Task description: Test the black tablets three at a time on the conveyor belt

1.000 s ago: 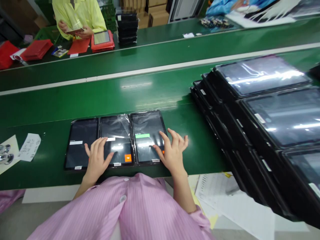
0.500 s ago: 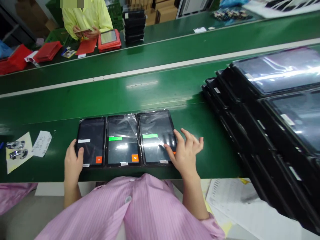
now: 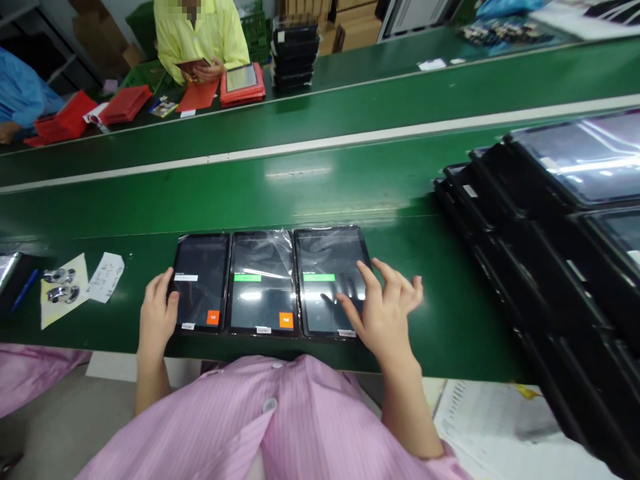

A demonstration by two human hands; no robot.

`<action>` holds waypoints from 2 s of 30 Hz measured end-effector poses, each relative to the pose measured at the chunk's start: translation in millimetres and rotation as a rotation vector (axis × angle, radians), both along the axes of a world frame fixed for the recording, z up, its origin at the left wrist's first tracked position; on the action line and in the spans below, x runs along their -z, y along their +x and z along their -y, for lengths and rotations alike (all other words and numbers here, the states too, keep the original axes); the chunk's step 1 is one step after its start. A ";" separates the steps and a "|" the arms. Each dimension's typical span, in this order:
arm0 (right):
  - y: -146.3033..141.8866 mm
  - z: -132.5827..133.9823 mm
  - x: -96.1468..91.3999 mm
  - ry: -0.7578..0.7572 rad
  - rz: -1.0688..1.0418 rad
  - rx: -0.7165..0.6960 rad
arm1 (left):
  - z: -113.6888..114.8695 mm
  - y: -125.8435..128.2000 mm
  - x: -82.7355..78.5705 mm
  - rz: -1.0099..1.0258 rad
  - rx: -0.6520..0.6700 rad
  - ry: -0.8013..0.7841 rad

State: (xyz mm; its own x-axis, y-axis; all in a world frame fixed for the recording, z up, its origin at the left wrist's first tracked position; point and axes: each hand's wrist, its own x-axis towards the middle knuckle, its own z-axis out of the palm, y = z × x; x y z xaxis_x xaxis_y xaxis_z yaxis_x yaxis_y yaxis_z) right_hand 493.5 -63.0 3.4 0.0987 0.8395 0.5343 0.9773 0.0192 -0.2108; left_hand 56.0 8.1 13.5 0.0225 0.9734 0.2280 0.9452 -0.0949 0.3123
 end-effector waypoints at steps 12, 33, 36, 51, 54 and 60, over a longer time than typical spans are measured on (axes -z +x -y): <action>-73.8 -141.5 -30.9 -0.459 0.103 -0.573 | -120.5 45.6 -24.1 -0.254 0.787 -0.081; 36.3 -110.0 -20.6 -0.452 0.105 -0.480 | -82.6 19.8 -20.0 -0.279 0.731 -0.024; 46.3 -106.3 -17.2 -0.432 0.060 -0.511 | -88.2 22.2 -14.7 -0.247 0.614 0.031; -19.0 -126.7 -27.6 -0.403 0.221 -0.551 | -106.4 51.3 -7.3 -0.310 0.447 0.049; -31.1 -137.4 -15.9 -0.393 0.263 -0.553 | -106.9 51.5 -10.1 -0.260 0.420 0.058; 35.8 -127.7 -5.4 -0.256 0.009 -0.355 | -106.2 34.7 -10.6 -0.206 0.402 0.006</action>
State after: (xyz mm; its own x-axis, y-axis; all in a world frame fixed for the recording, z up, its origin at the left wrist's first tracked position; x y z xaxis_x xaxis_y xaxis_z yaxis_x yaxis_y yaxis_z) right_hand 529.3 64.7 8.8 -0.2234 0.9259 0.3046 0.9214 0.3025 -0.2438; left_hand 90.7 114.3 24.0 0.4438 0.8768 0.1850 0.8754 -0.4684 0.1198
